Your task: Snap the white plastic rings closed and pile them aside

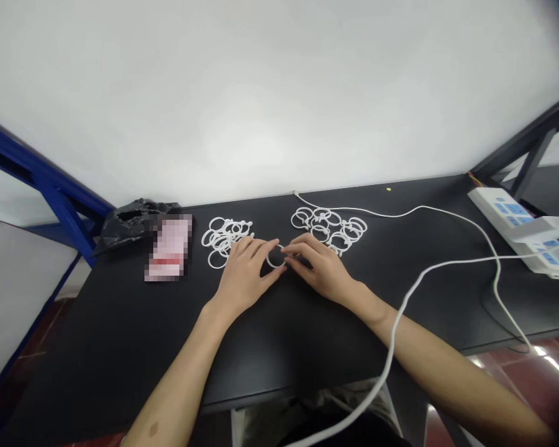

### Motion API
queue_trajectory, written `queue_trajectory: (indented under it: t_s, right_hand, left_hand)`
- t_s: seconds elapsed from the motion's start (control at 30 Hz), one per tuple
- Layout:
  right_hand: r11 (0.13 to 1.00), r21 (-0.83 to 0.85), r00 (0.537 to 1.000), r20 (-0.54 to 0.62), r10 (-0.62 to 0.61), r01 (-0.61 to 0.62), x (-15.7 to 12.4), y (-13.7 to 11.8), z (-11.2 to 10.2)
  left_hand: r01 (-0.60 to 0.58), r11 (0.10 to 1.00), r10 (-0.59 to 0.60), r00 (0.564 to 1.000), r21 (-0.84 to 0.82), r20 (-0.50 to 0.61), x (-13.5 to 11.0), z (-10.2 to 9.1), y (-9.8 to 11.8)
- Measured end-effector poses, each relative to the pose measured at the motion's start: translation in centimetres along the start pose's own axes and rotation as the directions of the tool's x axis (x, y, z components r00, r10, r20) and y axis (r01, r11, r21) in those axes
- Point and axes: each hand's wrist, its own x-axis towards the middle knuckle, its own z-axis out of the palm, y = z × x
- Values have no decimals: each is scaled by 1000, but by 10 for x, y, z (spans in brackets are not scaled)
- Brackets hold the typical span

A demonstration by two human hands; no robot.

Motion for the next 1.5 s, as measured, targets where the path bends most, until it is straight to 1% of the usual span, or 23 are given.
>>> queue_trajectory:
  t_s: [0.1,0.2,0.4,0.6,0.87,1.13,1.23,1.33,1.43,1.5]
  right_hand:
    - [996,57,997,17,72,-72,0,0,0]
    - [988,121,995,26,93,-96,0,3,2]
    - [974,204,992,-57,114,-100,1,2,4]
    - [975,205,995,-50,91,-79,2,-2,2]
    - [978,196,996,-38,79,-70,0,0,4]
    - [975,191,993,-13,118,-113,-1,1,5]
    - [983,142,992,-26,123,-118,-2,2,8]
    - [983,37,982,-45,184,-182,-1,4,8]
    - [965,-151,974,-105,198,-213,2,10,4]
    - [929,-296,971,-149,186,-223,4,15,-1]
  left_hand:
    - [2,1000,-2,1000,-27,-18,-1,1,1]
    - [-9,999,8,1000,-42,-24,-1,1,1]
    - [-23,997,22,1000,-73,-12,-2,3,3]
    - [-8,990,8,1000,-140,-3,-1,4,5]
    - [5,996,-4,1000,-85,11,-1,3,6]
    - [-2,996,2,1000,-87,7,-1,3,8]
    - [11,997,-11,1000,-73,2,-1,5,6]
    - [56,998,-55,996,5,-66,0,7,0]
    - [166,973,-140,977,162,-158,3,8,-10]
    - [244,939,-197,959,241,-203,5,8,-17]
